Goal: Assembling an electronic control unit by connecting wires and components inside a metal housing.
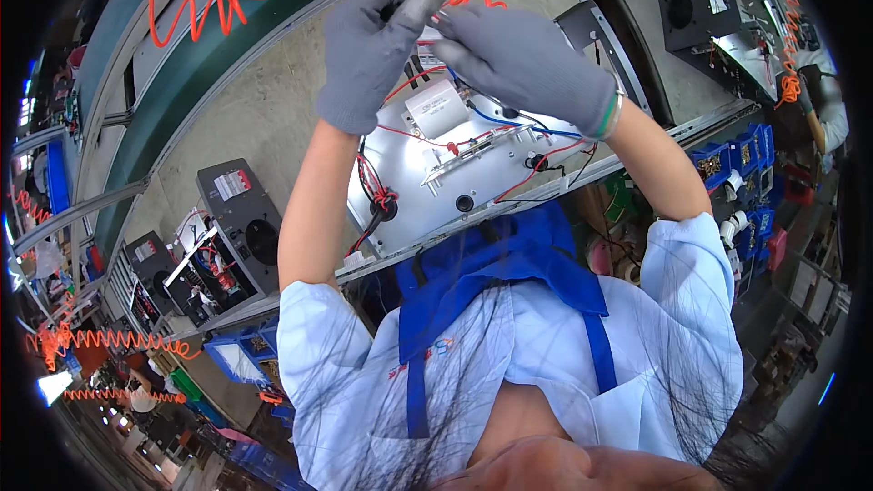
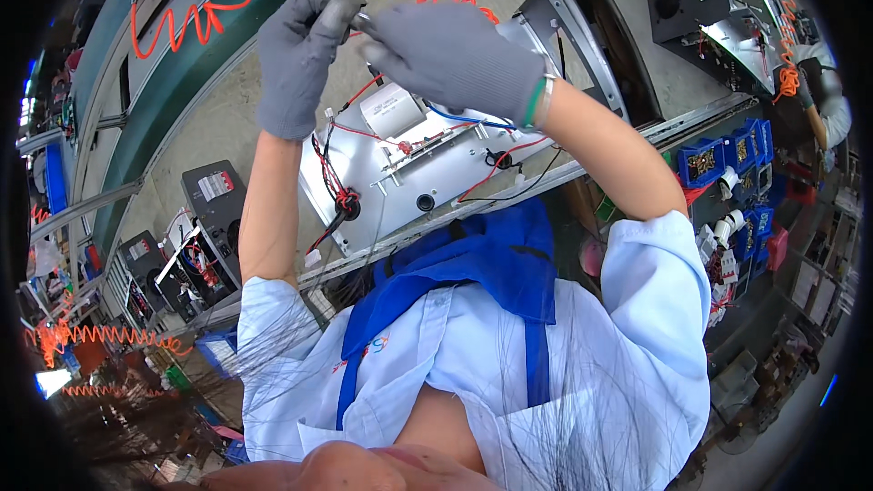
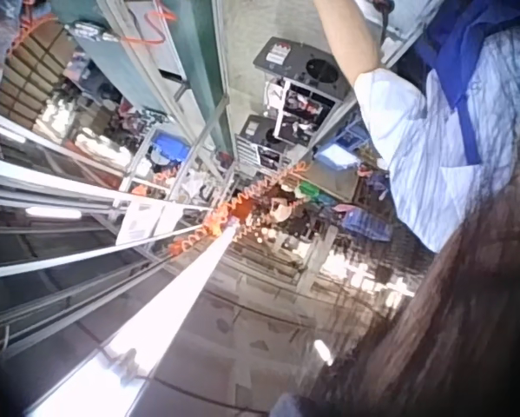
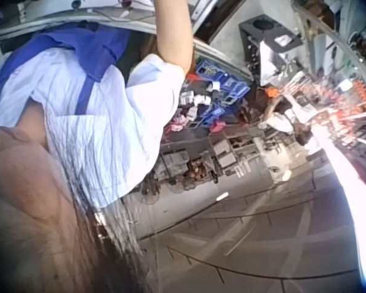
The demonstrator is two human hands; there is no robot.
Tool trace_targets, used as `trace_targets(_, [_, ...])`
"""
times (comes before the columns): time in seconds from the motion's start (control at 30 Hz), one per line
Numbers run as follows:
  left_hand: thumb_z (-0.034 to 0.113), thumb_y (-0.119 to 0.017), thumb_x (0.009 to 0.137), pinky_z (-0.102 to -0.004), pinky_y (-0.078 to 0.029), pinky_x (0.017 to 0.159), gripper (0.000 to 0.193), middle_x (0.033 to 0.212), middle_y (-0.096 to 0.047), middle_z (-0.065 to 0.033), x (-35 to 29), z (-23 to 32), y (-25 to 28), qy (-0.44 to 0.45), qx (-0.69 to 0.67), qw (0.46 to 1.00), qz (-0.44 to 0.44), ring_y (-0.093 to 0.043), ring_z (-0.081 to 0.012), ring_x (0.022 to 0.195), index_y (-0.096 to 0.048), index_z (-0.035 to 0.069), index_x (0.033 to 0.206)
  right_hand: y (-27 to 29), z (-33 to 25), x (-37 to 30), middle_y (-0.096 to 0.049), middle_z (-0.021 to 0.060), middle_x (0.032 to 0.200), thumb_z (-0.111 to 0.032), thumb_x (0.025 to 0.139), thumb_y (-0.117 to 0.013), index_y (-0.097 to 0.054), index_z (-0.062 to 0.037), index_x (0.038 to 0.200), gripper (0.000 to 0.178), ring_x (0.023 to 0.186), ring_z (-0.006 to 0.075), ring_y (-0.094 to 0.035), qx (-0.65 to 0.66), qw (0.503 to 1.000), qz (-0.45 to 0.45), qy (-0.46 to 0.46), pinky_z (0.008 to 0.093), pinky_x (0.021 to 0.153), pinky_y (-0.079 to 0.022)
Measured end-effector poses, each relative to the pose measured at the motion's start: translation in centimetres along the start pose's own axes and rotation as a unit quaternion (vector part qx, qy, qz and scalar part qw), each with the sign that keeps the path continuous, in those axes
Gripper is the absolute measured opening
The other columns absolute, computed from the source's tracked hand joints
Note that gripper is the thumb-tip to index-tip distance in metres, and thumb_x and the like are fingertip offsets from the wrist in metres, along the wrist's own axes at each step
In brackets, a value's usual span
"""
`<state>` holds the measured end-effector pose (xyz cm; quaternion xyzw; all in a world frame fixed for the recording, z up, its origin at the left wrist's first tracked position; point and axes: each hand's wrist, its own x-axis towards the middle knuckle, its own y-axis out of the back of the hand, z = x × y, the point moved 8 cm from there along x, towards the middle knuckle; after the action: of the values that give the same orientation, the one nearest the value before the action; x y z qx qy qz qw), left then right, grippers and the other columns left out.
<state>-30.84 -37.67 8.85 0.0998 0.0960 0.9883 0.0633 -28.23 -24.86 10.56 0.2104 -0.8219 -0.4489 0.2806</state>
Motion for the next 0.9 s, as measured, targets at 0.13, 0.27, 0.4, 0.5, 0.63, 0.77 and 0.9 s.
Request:
trace_targets(0.13, [0.033,-0.066,0.089,-0.0254,-0.047,0.071,0.033,0.083,-0.058,-0.0024,-0.1,-2.1,-0.6,0.090,-0.021,0.995,-0.022,-0.055,-0.0100,0.078,-0.067,0.001,0.098,-0.7,2.2,-4.8,-0.060,0.0156,0.074,-0.029,0.098,-0.048,-0.053,-0.0022,0.095,0.027,0.070,0.0330,-0.061,0.131,0.985,0.001,-0.110,0.0440,0.061,-0.046])
trace_targets(0.27, [0.033,-0.065,0.090,-0.0250,-0.047,0.070,0.033,0.083,-0.058,-0.0028,-0.6,0.2,-4.3,-0.004,0.036,0.994,-0.105,-0.056,-0.0099,0.078,-0.066,0.001,0.100,-1.2,2.9,-4.0,-0.059,0.0169,0.076,-0.027,0.097,-0.050,-0.054,-0.0025,0.097,0.025,0.070,0.0328,-0.061,0.094,0.986,-0.046,-0.128,0.0428,0.062,-0.046])
trace_targets(0.4, [0.031,-0.064,0.091,-0.0240,-0.046,0.067,0.031,0.081,-0.059,-0.0020,-0.2,-0.2,-4.9,0.009,-0.027,0.991,-0.133,-0.055,-0.0080,0.074,-0.064,0.002,0.101,-0.1,1.6,-3.2,-0.059,0.0157,0.071,-0.025,0.095,-0.052,-0.056,-0.0035,0.104,0.024,0.068,0.0316,-0.061,0.164,0.985,-0.058,-0.016,0.0422,0.060,-0.046])
trace_targets(0.5, [0.032,-0.061,0.092,-0.0233,-0.045,0.063,0.032,0.078,-0.058,-0.0005,-0.3,-3.1,-3.9,0.085,-0.039,0.990,-0.105,-0.052,-0.0061,0.069,-0.064,0.002,0.102,1.5,2.2,-6.7,-0.058,0.0145,0.070,-0.021,0.093,-0.056,-0.057,-0.0054,0.114,0.027,0.065,0.0306,-0.061,0.224,0.969,-0.016,-0.105,0.0411,0.058,-0.045])
trace_targets(0.63, [0.039,-0.058,0.094,-0.0268,-0.046,0.064,0.037,0.076,-0.062,-0.0043,-2.8,-8.2,-4.3,0.195,-0.049,0.971,-0.130,-0.056,-0.0109,0.068,-0.065,0.002,0.097,3.1,-0.2,-9.5,-0.057,0.0104,0.069,-0.016,0.087,-0.063,-0.057,-0.0085,0.120,0.034,0.061,0.0262,-0.061,0.097,0.988,0.082,-0.085,0.0384,0.054,-0.046])
trace_targets(0.77, [0.047,-0.054,0.095,-0.0345,-0.049,0.069,0.046,0.077,-0.064,-0.0139,-3.8,-8.8,-1.5,0.049,0.102,0.994,0.007,-0.060,-0.0247,0.069,-0.064,0.002,0.094,1.2,-1.7,-10.6,-0.059,0.0063,0.072,-0.015,0.084,-0.065,-0.059,-0.0106,0.117,0.034,0.059,0.0220,-0.061,-0.063,0.997,0.008,-0.041,0.0358,0.052,-0.046])
trace_targets(0.9, [0.047,-0.055,0.094,-0.0349,-0.048,0.066,0.046,0.074,-0.063,-0.0147,-4.9,-11.0,0.2,0.091,0.138,0.986,0.038,-0.059,-0.0237,0.066,-0.062,0.001,0.091,-0.3,-2.0,-10.5,-0.061,0.0047,0.077,-0.017,0.082,-0.066,-0.059,-0.0116,0.115,0.034,0.059,0.0200,-0.061,-0.094,0.995,-0.029,-0.023,0.0342,0.052,-0.046])
